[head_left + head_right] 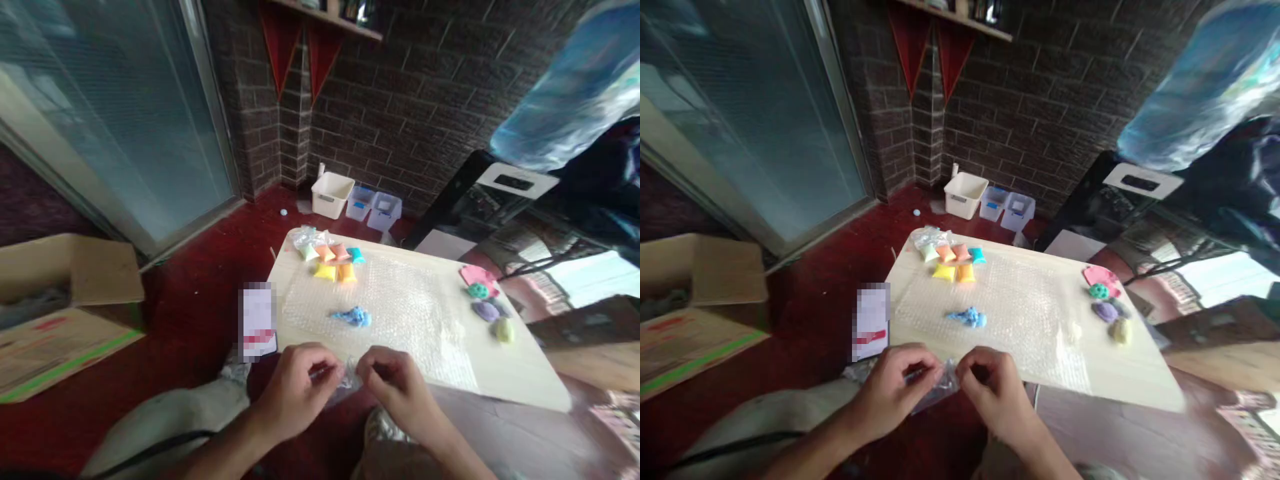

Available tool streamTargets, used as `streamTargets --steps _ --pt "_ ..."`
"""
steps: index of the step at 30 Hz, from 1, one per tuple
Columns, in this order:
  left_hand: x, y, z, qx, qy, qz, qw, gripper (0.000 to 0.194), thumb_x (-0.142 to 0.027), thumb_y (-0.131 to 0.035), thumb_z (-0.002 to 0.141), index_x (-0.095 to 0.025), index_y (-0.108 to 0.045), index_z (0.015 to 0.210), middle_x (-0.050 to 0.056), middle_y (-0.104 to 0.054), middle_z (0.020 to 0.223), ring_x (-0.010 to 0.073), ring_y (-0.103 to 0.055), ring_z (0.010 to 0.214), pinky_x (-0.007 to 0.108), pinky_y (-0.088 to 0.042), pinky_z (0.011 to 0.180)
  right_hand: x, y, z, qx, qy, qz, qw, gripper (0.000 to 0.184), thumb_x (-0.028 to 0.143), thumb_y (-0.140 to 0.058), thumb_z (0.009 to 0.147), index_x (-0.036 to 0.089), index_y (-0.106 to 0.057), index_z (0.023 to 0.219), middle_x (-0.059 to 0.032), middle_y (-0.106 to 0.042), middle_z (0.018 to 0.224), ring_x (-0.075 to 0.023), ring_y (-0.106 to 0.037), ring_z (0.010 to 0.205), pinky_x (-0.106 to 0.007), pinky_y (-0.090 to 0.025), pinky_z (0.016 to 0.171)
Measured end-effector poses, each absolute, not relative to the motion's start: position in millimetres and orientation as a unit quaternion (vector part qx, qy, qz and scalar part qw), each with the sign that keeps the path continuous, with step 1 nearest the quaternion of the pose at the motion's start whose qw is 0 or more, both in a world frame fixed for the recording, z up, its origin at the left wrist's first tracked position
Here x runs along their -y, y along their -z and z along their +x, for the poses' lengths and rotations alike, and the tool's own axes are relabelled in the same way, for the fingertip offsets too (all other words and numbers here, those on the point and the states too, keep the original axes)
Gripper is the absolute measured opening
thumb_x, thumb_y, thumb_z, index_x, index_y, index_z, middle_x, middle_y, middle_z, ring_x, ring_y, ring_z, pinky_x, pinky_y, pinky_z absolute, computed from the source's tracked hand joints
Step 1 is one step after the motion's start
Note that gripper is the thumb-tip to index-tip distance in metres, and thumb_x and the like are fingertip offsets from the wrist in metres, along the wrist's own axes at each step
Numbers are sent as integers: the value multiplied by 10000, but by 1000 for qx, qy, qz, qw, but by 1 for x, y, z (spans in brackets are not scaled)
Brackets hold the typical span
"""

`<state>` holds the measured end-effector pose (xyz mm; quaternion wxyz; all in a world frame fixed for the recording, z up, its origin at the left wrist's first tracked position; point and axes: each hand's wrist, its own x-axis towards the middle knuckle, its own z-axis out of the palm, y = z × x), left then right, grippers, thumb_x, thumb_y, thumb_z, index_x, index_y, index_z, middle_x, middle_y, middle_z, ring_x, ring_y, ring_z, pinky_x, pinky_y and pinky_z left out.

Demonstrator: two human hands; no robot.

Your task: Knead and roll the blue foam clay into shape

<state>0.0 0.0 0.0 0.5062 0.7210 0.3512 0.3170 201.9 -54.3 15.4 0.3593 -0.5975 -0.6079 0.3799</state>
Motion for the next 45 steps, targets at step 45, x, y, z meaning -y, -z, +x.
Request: streamTargets --steps 45 --pt "3 4 4 -386 -300 629 604 317 -478 -661 973 -169 -716 926 47 -737 858 193 -685 815 249 -504 734 61 -16 206 545 -484 -566 384 97 201 -763 827 157 -678 846 11 -639 681 -98 -510 593 -220 -383 538"
